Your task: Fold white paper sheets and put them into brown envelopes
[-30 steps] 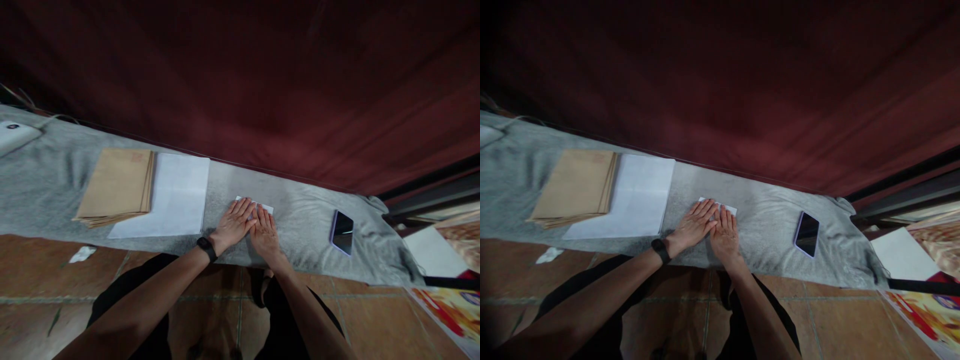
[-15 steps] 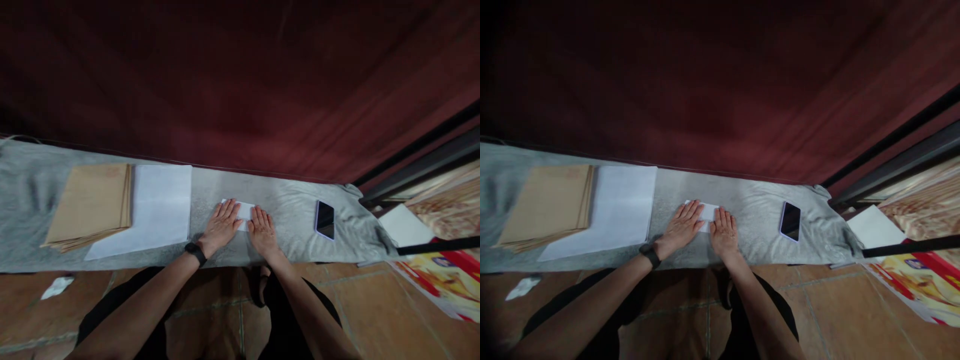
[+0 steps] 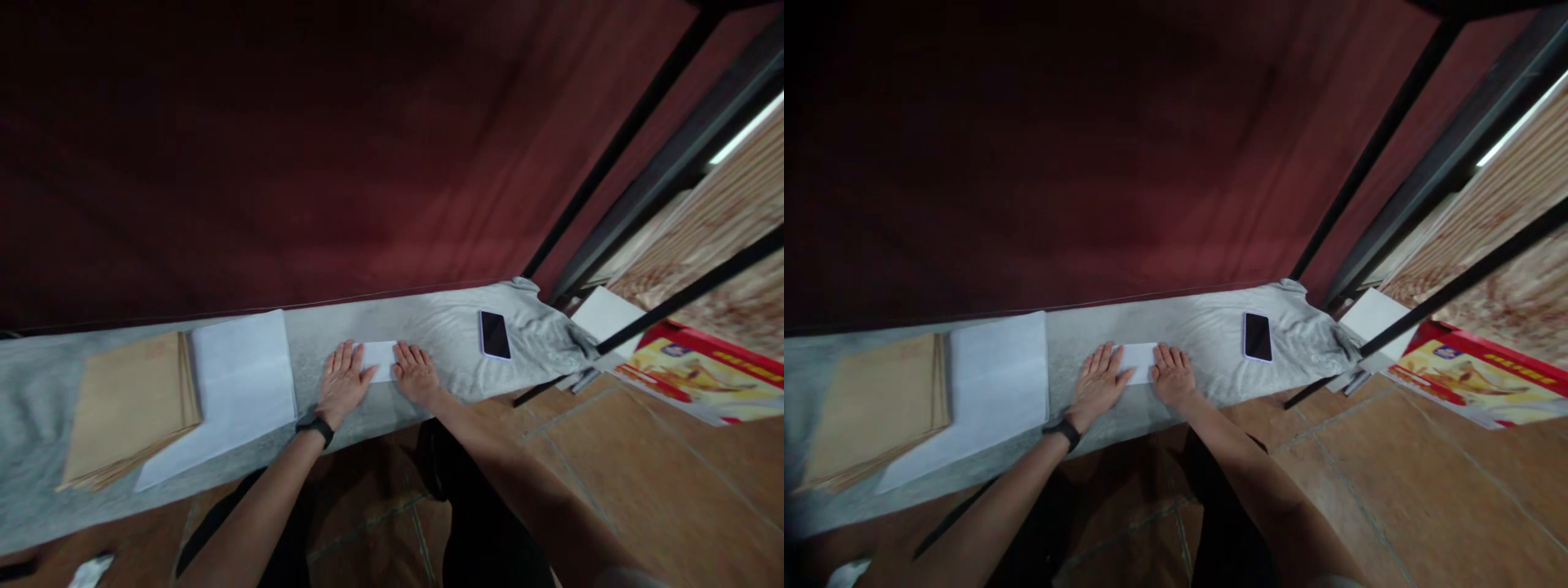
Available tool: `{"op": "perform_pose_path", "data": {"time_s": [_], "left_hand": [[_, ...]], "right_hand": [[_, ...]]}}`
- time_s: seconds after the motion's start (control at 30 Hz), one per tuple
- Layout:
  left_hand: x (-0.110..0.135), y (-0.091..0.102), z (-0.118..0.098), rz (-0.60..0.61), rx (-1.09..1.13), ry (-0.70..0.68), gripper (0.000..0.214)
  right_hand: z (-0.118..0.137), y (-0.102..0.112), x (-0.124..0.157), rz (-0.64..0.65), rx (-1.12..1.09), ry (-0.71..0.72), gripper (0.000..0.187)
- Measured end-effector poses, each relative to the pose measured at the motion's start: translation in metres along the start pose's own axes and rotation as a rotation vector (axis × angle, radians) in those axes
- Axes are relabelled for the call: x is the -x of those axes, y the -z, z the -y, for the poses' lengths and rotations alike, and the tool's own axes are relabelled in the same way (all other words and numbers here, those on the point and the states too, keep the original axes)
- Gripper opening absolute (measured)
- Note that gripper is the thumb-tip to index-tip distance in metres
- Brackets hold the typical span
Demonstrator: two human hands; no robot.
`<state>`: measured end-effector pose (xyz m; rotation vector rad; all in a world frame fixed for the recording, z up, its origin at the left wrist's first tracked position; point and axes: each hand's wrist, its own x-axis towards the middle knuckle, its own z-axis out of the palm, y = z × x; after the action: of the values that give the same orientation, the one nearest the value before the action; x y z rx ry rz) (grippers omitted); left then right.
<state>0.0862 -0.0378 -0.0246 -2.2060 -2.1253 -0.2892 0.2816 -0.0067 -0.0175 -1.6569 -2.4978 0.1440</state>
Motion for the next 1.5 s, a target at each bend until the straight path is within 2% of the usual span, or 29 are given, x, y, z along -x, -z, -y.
{"op": "perform_pose_path", "data": {"time_s": [0.07,0.17,0.23,0.3,0.37,0.47,0.63,0.77,0.9,1.07,1.23,1.3,1.5], "left_hand": [[0.000,0.000,0.000,0.003,-0.004,0.004,0.069],[-0.001,0.000,0.001,0.006,0.002,0.000,0.068],[-0.001,0.001,0.002,0.006,0.006,-0.013,0.065],[-0.001,0.001,0.002,0.006,0.005,-0.027,0.063],[0.000,0.002,0.002,0.001,0.006,-0.030,0.061],[0.000,0.002,0.002,-0.005,0.016,-0.021,0.062],[0.001,-0.002,0.003,-0.021,0.011,-0.009,0.063],[0.002,-0.006,0.001,-0.005,-0.014,0.071,0.067],[-0.001,-0.006,-0.003,0.048,-0.015,0.122,0.067],[-0.001,-0.004,-0.002,0.067,0.008,0.120,0.068],[0.001,-0.007,0.004,0.033,0.077,0.093,0.068],[0.002,-0.007,0.007,0.015,0.119,0.082,0.068],[-0.004,0.000,0.013,-0.030,0.302,0.095,0.071]], "right_hand": [[0.004,0.006,-0.002,0.010,-0.021,-0.015,0.052],[0.018,0.010,-0.003,-0.056,-0.085,-0.044,0.052],[0.031,0.006,-0.001,-0.106,-0.143,0.010,0.053],[0.041,-0.001,0.002,-0.091,-0.182,0.082,0.052],[0.043,-0.007,0.005,-0.063,-0.181,0.092,0.052],[0.032,-0.011,0.005,-0.052,-0.160,0.027,0.052],[0.011,0.002,-0.013,-0.055,-0.146,-0.046,0.050],[0.014,0.007,-0.032,-0.040,-0.152,-0.093,0.051],[0.019,0.004,-0.041,-0.034,-0.126,-0.041,0.050],[0.018,0.009,-0.046,0.001,-0.110,-0.014,0.047],[0.015,0.014,-0.051,0.017,-0.126,-0.063,0.042],[0.011,0.011,-0.053,-0.014,-0.173,-0.090,0.038],[-0.004,0.001,-0.058,-0.116,-0.510,-0.100,0.015]]}}
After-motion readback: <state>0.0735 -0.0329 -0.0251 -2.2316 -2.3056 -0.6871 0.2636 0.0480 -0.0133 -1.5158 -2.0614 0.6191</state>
